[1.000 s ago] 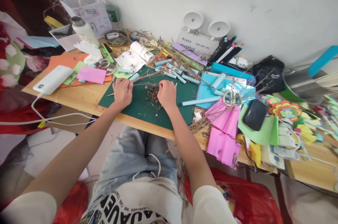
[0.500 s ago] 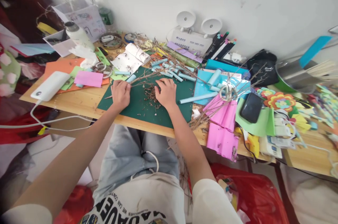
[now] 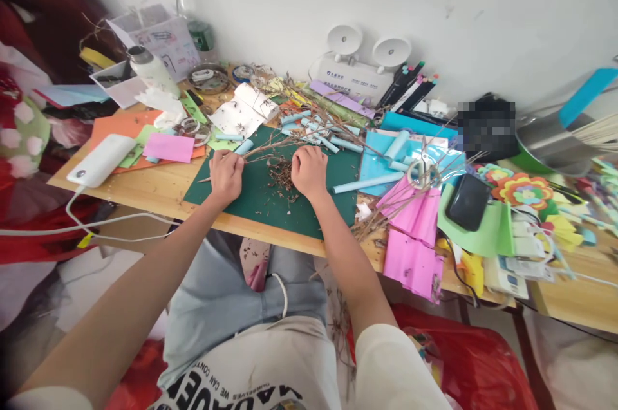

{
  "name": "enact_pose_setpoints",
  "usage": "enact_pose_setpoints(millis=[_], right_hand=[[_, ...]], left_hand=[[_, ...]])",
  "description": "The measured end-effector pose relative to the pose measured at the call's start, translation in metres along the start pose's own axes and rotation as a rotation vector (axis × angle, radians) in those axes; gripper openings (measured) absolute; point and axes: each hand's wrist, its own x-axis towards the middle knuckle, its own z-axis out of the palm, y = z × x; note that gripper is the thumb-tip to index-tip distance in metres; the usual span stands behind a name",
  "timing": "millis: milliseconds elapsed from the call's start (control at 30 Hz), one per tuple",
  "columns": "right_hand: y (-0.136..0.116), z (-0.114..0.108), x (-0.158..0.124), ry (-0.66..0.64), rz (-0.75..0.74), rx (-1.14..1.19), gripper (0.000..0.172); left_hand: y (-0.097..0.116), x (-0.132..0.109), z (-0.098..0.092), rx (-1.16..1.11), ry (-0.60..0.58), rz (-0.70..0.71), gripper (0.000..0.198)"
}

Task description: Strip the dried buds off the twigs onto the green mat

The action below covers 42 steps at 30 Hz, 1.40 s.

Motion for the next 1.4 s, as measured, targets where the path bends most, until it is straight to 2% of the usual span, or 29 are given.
enact_pose_setpoints(millis=[200, 333, 500, 667, 900, 1000, 1200, 1400], right_hand=[[-0.001, 0.000, -0.001, -0.051, -0.070, 0.000, 0.028], [-0.005, 0.001, -0.001, -0.098, -0.085, 0.002, 0.021], [-0.012, 0.000, -0.002, -0.051, -0.038, 0.006, 0.016], [-0.006, 0.000, 0.000, 0.018, 0.051, -0.060, 0.017], [-0.001, -0.003, 0.000, -0.068, -0.063, 0.007, 0.030], [-0.003, 0.001, 0.000, -0.091, -0.083, 0.025, 0.024], [-0.007, 0.003, -0.002, -0.084, -0.052, 0.015, 0.018], [-0.023, 0.003, -0.002, -0.049, 0.037, -0.118, 0.018]], left_hand=[[-0.003, -0.001, 0.001, -0.004, -0.001, 0.017, 0.033], [-0.003, -0.002, 0.002, -0.014, 0.006, 0.018, 0.034], [-0.001, -0.001, 0.001, -0.026, 0.004, 0.019, 0.033], [-0.001, -0.001, 0.001, -0.014, 0.015, 0.024, 0.032], [-0.003, -0.001, 0.004, -0.021, 0.032, 0.030, 0.034], [-0.004, -0.002, 0.005, -0.023, 0.036, 0.022, 0.036], [-0.003, -0.001, 0.003, -0.028, 0.005, 0.031, 0.035], [-0.001, 0.000, 0.003, -0.011, -0.037, 0.048, 0.038]])
